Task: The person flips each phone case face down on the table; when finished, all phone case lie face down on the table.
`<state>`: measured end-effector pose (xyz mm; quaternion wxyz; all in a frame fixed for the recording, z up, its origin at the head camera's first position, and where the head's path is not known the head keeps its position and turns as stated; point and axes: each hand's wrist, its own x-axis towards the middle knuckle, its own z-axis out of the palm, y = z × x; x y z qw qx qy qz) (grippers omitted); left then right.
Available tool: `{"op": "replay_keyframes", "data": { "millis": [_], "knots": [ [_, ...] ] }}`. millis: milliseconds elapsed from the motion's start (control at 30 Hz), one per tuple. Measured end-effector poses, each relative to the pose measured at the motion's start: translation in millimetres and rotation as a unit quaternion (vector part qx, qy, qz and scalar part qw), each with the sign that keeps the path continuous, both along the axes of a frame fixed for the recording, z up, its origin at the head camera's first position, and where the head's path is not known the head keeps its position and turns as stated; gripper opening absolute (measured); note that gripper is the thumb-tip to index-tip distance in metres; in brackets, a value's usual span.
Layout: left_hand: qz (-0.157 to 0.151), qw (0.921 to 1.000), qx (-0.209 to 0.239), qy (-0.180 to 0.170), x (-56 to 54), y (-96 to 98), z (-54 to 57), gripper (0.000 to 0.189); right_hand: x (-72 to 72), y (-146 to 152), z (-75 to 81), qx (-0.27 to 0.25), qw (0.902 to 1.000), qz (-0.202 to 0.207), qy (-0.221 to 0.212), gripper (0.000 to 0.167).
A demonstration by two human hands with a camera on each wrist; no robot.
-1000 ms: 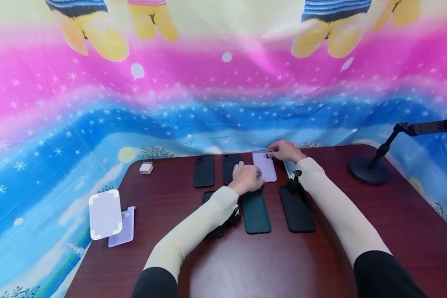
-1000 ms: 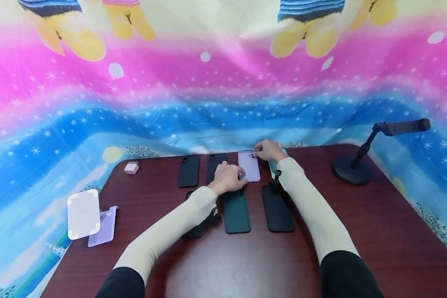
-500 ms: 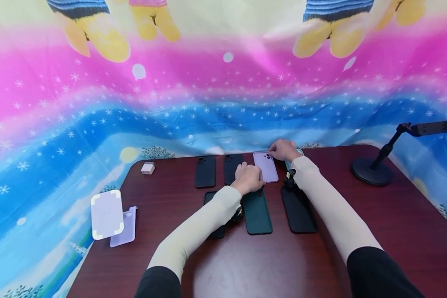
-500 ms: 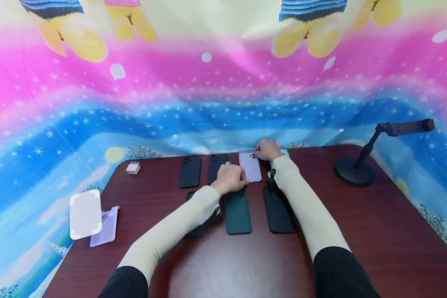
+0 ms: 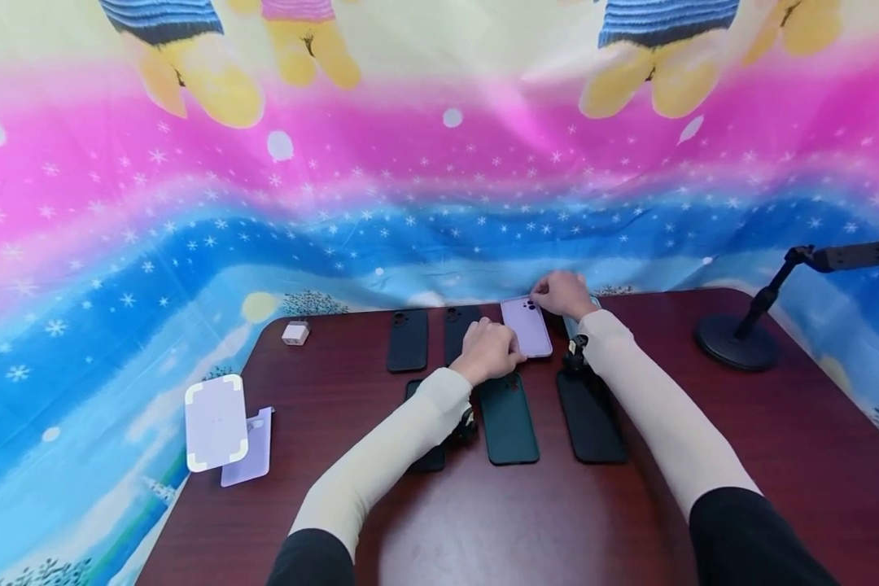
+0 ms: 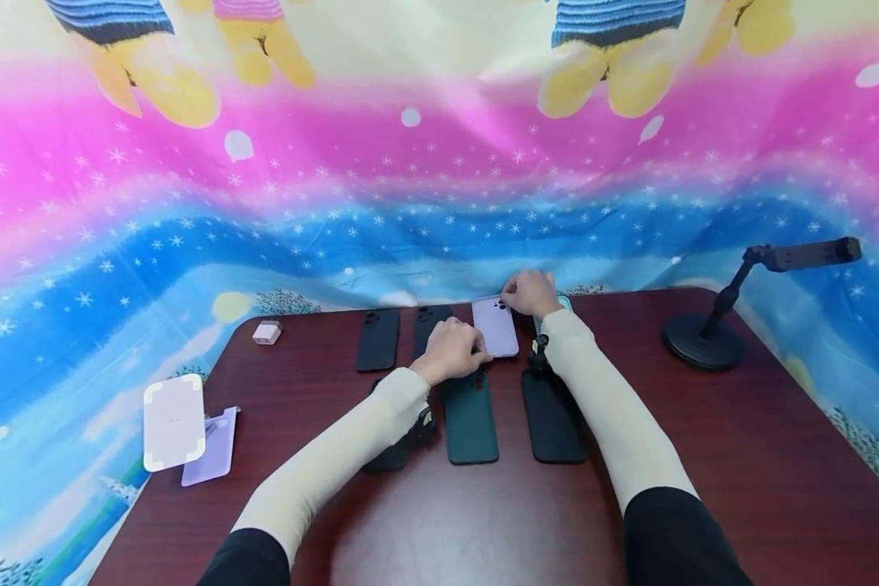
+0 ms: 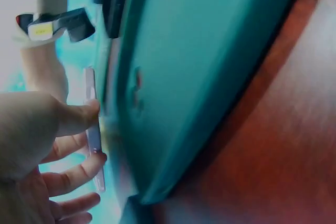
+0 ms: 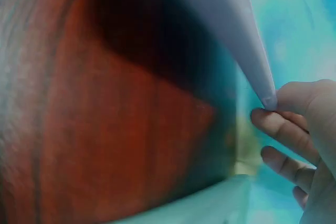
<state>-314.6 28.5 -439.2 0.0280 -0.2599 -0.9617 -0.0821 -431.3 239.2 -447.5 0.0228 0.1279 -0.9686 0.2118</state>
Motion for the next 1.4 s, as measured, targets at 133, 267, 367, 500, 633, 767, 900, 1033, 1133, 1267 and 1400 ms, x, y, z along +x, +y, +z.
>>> {"op": "replay_keyframes", "data": {
  "millis": [133,267,367,500,633,767,900,1033,1133,1267,1400],
  "knots": [
    [-0.012,0.9988,0.032,0.036,1.9,-9.5,15.6,0.024,3.4,5,20.0,-0.066,0.9977,0.0,-0.013,0.026],
    [-0.022,0.997,0.048,0.056,7.9,-19.4,27.6,0.023,8.3,9,37.3,-0.144,0.989,0.015,-0.032,0.028],
    [-0.032,0.9945,0.074,0.066,16.0,-27.2,33.9,0.022,13.2,10,48.8,-0.194,0.9795,0.041,-0.036,0.03],
    [-0.051,0.9829,0.158,0.08,31.5,-39.3,40.4,0.021,22.6,10,63.5,-0.258,0.9619,0.073,-0.054,0.034],
    [-0.074,0.959,0.269,0.049,48.4,-50.4,46.2,0.021,46.9,6,85.2,-0.282,0.9535,0.086,-0.064,0.036],
    [-0.108,0.9254,0.363,0.006,61.7,-58.1,47.7,0.031,67.4,6,100.7,-0.302,0.9435,0.113,-0.077,0.038],
    [-0.14,0.8968,0.42,-0.001,75.5,-64.8,45.9,0.036,77.6,11,104.6,-0.318,0.9292,0.154,-0.108,0.041],
    [-0.152,0.885,0.439,-0.021,89.3,-71.8,45.7,0.042,87.6,13,108.8,-0.331,0.9087,0.211,-0.144,0.044],
    [-0.159,0.8799,0.445,-0.053,99.3,-76.2,45.6,0.045,93.8,15,109.1,-0.32,0.8997,0.252,-0.158,0.045],
    [-0.172,0.8732,0.447,-0.092,110.0,-80.2,42.8,0.045,101.1,20,103.7,-0.298,0.894,0.294,-0.16,0.046],
    [-0.175,0.8737,0.44,-0.111,116.6,-82.5,39.4,0.044,108.7,22,97.7,-0.297,0.8855,0.314,-0.17,0.048]
  ]
}}
